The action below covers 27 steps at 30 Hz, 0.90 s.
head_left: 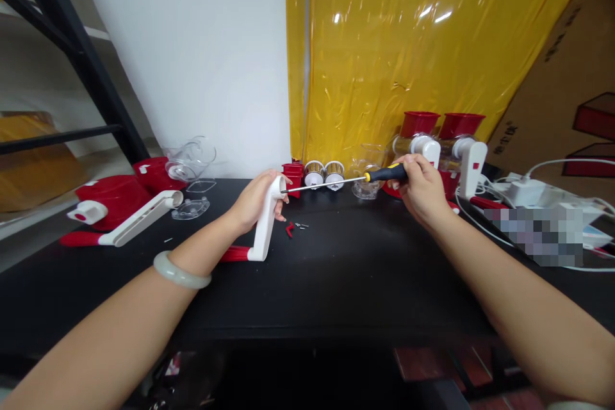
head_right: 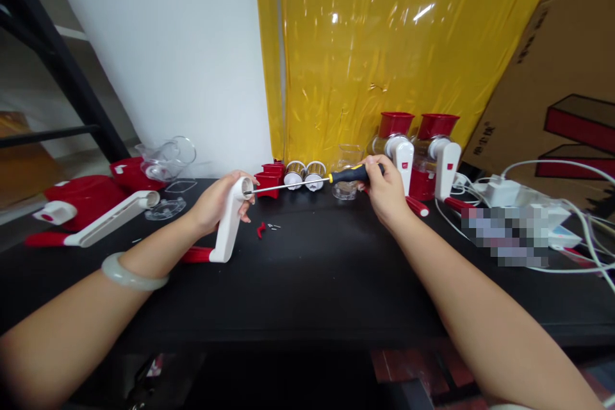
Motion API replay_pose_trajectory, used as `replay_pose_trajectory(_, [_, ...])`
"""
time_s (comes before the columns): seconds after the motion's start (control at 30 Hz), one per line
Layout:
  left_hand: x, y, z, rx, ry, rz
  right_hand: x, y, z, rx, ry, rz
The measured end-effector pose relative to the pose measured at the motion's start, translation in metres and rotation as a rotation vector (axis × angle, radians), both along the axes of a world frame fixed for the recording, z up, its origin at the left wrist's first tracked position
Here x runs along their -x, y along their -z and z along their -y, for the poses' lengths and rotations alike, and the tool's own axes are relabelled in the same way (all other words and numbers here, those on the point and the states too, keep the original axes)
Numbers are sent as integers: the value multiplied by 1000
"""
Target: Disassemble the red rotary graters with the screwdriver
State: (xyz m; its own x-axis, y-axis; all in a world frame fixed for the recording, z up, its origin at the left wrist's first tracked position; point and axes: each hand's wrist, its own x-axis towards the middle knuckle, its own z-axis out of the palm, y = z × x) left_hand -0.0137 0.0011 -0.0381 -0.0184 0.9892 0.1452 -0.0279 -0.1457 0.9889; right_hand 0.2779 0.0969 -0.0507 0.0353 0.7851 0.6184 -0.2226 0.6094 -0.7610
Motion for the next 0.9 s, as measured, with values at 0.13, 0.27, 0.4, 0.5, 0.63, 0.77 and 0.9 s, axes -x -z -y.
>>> replay_pose_trajectory(0.13, [1, 0, -1, -6, -5, 0, -1, 1, 0, -11, 19, -20])
replay_pose_trajectory(0.27, [1, -1, 0, -13, -17, -7, -3, 2, -2, -7, 41, -33])
replay_pose_trajectory(0.4, [0, -1, 0, -11, -22, -5, -3, 2, -3, -10, 39, -30])
replay_pose_trajectory(0.5, [-1, -2, 0, -9, -22, -5, -1, 1, -1, -6, 23, -23])
replay_pose_trajectory(0.63, [-2, -3, 1, -4, -20, -2, 1, -1, 2, 11, -43, -30])
replay_pose_trajectory(0.77, [0, -3, 1, -13, -12, -10, 0, 0, 1, 11, -38, -45])
replay_pose_trajectory(0.9, [5, -2, 0, -74, 61, -33, 0, 0, -1, -2, -10, -38])
